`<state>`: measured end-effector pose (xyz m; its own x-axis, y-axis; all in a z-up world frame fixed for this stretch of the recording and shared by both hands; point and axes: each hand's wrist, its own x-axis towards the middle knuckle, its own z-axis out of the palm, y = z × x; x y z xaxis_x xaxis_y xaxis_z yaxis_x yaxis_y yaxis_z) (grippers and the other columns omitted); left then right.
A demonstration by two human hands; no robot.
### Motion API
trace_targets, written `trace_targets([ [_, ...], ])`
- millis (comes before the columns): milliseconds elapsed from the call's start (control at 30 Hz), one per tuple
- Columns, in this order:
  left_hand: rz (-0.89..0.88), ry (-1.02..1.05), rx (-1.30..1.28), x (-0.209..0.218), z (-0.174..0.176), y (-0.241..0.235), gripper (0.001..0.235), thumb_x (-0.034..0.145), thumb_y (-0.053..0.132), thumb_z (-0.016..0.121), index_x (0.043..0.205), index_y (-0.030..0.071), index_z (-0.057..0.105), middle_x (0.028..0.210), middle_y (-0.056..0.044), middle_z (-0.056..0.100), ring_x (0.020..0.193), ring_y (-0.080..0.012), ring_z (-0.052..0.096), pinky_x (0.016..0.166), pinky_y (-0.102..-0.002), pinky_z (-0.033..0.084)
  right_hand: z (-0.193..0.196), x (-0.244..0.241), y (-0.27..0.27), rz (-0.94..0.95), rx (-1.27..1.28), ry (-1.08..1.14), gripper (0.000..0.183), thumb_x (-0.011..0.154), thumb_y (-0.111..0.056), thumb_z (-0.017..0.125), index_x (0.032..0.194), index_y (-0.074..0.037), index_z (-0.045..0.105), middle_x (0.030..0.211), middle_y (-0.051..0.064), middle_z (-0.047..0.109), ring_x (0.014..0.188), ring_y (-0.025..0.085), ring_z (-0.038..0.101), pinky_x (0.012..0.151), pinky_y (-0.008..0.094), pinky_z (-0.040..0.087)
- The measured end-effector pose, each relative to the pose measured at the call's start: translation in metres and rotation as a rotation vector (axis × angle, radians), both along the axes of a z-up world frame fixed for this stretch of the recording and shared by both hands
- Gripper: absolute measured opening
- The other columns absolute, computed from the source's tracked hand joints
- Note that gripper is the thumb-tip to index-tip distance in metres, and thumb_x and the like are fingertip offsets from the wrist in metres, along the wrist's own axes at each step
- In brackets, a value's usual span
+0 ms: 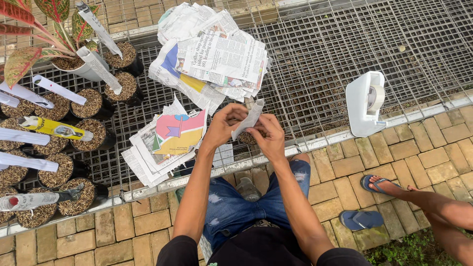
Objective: The person wraps a plant leaf with a piece of paper, using tape to secure it.
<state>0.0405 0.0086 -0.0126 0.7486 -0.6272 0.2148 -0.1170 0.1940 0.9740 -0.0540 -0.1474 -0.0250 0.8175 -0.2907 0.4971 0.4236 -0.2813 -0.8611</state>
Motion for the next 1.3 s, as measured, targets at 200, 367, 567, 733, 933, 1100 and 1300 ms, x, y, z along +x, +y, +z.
trace_targets([
  [200, 0.117, 0.049, 0.005, -0.005, -0.008, 0.003, 0.013, 0.094, 0.012, 0.077, 0.104, 0.005, 0.073, 0.089, -0.011, 0.076, 0.087, -0.0166, 0.073, 0.078, -0.033, 0.064, 0.010, -0.001, 0.008, -0.093, -0.104, 0.067, 0.043, 0.086, 0.002, 0.080, 0.127, 0.000, 0.070, 0.106, 0.014, 0.062, 0.091, 0.023, 0.070, 0.080, 0.036, 0.066],
  [367, 0.102, -0.002, 0.050, -0.009, -0.023, 0.014, 0.074, 0.099, 0.074, 0.031, 0.110, 0.018, 0.078, 0.085, -0.003, 0.071, 0.089, -0.0115, 0.061, 0.090, -0.038, 0.052, 0.012, -0.001, 0.014, -0.186, -0.173, 0.107, 0.039, 0.090, -0.005, 0.079, 0.127, 0.000, 0.069, 0.107, 0.015, 0.062, 0.093, 0.024, 0.070, 0.082, 0.036, 0.066],
  [567, 0.120, -0.039, -0.004, -0.022, -0.003, 0.012, 0.024, 0.100, 0.011, 0.069, 0.122, 0.005, 0.063, 0.114, -0.023, 0.071, 0.122, -0.0408, 0.062, 0.107, -0.063, 0.046, 0.013, 0.000, 0.016, -0.214, -0.230, 0.092, 0.031, 0.094, -0.010, 0.076, 0.122, 0.000, 0.070, 0.103, 0.015, 0.062, 0.091, 0.027, 0.070, 0.075, 0.038, 0.065],
  [733, 0.469, -0.095, -0.019, -0.035, -0.018, 0.008, 0.034, 0.101, 0.034, 0.059, 0.118, 0.004, 0.057, 0.107, -0.018, 0.062, 0.105, -0.0354, 0.058, 0.093, -0.053, 0.048, 0.006, 0.004, 0.012, -0.242, -0.208, 0.133, 0.027, 0.091, -0.012, 0.079, 0.115, -0.001, 0.073, 0.100, 0.014, 0.065, 0.084, 0.025, 0.070, 0.069, 0.038, 0.065],
  [933, 0.651, -0.326, 0.097, -0.081, -0.003, -0.011, 0.019, 0.103, 0.018, 0.057, 0.111, 0.007, 0.070, 0.095, -0.009, 0.066, 0.086, -0.0241, 0.065, 0.077, -0.038, 0.054, 0.003, 0.006, 0.014, -0.283, -0.251, 0.107, 0.019, 0.089, -0.010, 0.081, 0.103, 0.002, 0.074, 0.095, 0.014, 0.066, 0.076, 0.028, 0.071, 0.062, 0.039, 0.063],
  [1100, 0.586, -0.253, 0.174, -0.083, 0.027, -0.021, 0.031, 0.108, 0.011, 0.050, 0.130, -0.003, 0.066, 0.122, -0.021, 0.068, 0.112, -0.0372, 0.068, 0.094, -0.050, 0.057, 0.015, 0.000, 0.018, -0.310, -0.158, 0.079, 0.031, 0.085, -0.005, 0.084, 0.109, 0.004, 0.067, 0.090, 0.016, 0.067, 0.076, 0.029, 0.073, 0.066, 0.038, 0.064],
  [1300, 0.413, -0.111, 0.122, -0.066, 0.026, -0.015, 0.034, 0.108, 0.009, 0.051, 0.140, -0.001, 0.060, 0.133, -0.023, 0.064, 0.126, -0.0425, 0.060, 0.101, -0.052, 0.058, 0.017, -0.003, 0.014, -0.232, -0.095, 0.071, 0.030, 0.083, 0.000, 0.083, 0.108, 0.003, 0.067, 0.096, 0.016, 0.073, 0.083, 0.028, 0.075, 0.072, 0.035, 0.065],
])
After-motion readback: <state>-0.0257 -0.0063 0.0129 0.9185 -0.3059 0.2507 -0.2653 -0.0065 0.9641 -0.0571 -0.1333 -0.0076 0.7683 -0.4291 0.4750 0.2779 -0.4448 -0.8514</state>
